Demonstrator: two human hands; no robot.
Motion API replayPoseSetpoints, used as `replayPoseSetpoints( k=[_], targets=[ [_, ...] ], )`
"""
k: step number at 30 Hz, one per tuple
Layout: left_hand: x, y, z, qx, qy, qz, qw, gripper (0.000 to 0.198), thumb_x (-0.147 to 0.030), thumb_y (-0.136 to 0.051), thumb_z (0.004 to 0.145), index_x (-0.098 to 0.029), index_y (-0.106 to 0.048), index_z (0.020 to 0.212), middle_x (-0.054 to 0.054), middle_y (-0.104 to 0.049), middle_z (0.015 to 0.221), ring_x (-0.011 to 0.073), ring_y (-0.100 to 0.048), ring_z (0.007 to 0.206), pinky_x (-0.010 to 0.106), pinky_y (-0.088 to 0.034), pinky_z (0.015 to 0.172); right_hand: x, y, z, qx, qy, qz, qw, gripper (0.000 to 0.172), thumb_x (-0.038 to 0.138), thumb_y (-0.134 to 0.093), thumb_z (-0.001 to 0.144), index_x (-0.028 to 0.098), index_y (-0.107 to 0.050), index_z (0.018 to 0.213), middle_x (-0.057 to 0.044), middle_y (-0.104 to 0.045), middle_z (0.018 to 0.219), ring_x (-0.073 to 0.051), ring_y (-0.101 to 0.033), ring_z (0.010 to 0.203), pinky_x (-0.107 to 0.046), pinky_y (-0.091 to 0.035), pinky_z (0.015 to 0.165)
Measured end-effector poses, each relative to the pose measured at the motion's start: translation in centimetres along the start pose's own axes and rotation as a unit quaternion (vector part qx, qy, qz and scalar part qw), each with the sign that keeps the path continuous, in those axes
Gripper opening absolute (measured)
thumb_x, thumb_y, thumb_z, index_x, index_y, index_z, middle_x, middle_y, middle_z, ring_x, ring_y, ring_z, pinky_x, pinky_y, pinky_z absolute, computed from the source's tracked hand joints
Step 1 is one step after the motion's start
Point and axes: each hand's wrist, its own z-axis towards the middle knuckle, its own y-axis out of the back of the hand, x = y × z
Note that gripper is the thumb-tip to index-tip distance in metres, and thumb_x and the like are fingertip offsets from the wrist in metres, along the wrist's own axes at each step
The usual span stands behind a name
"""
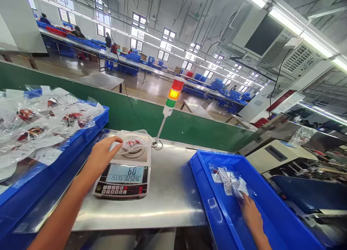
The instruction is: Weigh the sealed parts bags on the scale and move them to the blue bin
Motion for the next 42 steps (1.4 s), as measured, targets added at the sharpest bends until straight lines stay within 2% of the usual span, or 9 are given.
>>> replayPoseSetpoints(
  k=[11,15,18,22,25,29,33,38,42],
  targets=[
    [2.3,-3.0,1.3,0.031,-0.183,0.045,0.982,0.039,-0.041,-0.048,0.089,-0.02,-0.067,0.116,0.011,-0.065,0.131,0.0319,-0.053,0.129,0.049,-0.043,0.112,3.9,6.7,-0.8,-0.088,0.019,0.044,0.995,0.058,0.046,-0.033,0.094,0.013,-0.072,0.12,-0.019,-0.074,0.084,-0.042,-0.071,0.084,-0.047,-0.053,0.072],
    [2.2,-4.8,3.0,0.041,-0.177,0.04,0.982,0.034,-0.037,-0.048,0.086,-0.019,-0.072,0.101,0.013,-0.07,0.122,0.0335,-0.058,0.124,0.052,-0.046,0.109,14.1,9.6,-2.0,-0.143,0.169,0.264,0.939,0.052,0.053,-0.045,0.092,0.017,-0.073,0.117,-0.014,-0.076,0.107,-0.035,-0.073,0.096,-0.041,-0.056,0.082],
    [0.9,-4.0,3.4,-0.073,-0.09,-0.017,0.993,0.035,-0.044,-0.048,0.086,-0.019,-0.072,0.087,0.012,-0.075,0.103,0.0308,-0.068,0.101,0.046,-0.054,0.097,24.8,10.9,-3.1,-0.139,0.306,0.349,0.875,0.042,0.041,-0.043,0.1,0.019,-0.072,0.12,-0.01,-0.075,0.118,-0.029,-0.07,0.107,-0.038,-0.057,0.089],
    [-0.8,0.7,0.9,-0.205,-0.014,-0.092,0.974,0.039,-0.056,-0.057,0.081,-0.021,-0.074,0.087,0.008,-0.076,0.096,0.0307,-0.07,0.094,0.048,-0.055,0.096,37.3,10.6,-4.7,-0.09,0.485,0.312,0.812,0.04,0.01,-0.043,0.099,0.022,-0.07,0.125,-0.008,-0.07,0.128,-0.024,-0.064,0.121,-0.039,-0.051,0.104],
    [-1.1,5.1,-2.3,-0.244,0.014,-0.116,0.963,0.041,-0.063,-0.063,0.076,-0.026,-0.075,0.088,0.005,-0.076,0.101,0.033,-0.07,0.102,0.051,-0.055,0.1,41.9,10.0,-6.6,0.012,0.587,0.249,0.77,0.043,-0.004,-0.056,0.091,0.023,-0.074,0.118,-0.006,-0.069,0.131,-0.026,-0.053,0.135,-0.046,-0.042,0.115],
    [0.1,7.2,-5.9,-0.155,0.059,-0.145,0.975,0.047,-0.073,-0.069,0.068,-0.03,-0.078,0.083,0.003,-0.076,0.101,0.0338,-0.071,0.1,0.045,-0.062,0.09,41.3,10.0,-11.1,0.134,0.582,0.398,0.696,0.029,0.019,-0.069,0.097,0.022,-0.069,0.126,-0.007,-0.064,0.138,-0.027,-0.047,0.14,-0.048,-0.036,0.119],
    [1.8,2.7,-7.8,0.005,0.099,-0.255,0.962,0.051,-0.072,-0.076,0.064,-0.026,-0.076,0.086,0.006,-0.076,0.094,0.031,-0.074,0.089,0.035,-0.063,0.076,37.0,8.5,-16.9,0.26,0.439,0.589,0.627,0.046,0.064,-0.058,0.1,0.022,-0.072,0.113,-0.007,-0.074,0.11,-0.024,-0.07,0.102,-0.032,-0.058,0.085],
    [2.8,-6.0,-11.2,0.001,0.171,-0.301,0.938,0.056,-0.074,-0.076,0.063,-0.023,-0.058,0.072,0.003,-0.069,0.067,0.0239,-0.067,0.062,0.03,-0.058,0.06,31.9,2.6,-22.8,0.049,0.255,0.542,0.799,0.049,0.057,-0.048,0.106,0.022,-0.069,0.078,-0.001,-0.068,0.067,-0.017,-0.064,0.058,-0.024,-0.046,0.056],
    [2.3,-9.5,-14.2,-0.044,0.147,-0.202,0.967,0.055,-0.078,-0.053,0.082,-0.025,-0.052,0.071,-0.001,-0.059,0.056,0.0205,-0.057,0.047,0.03,-0.051,0.052,29.5,0.0,-24.7,-0.004,0.208,0.506,0.837,0.05,0.052,-0.041,0.109,0.023,-0.064,0.076,0.002,-0.062,0.061,-0.016,-0.057,0.049,-0.024,-0.041,0.048]
  ],
)
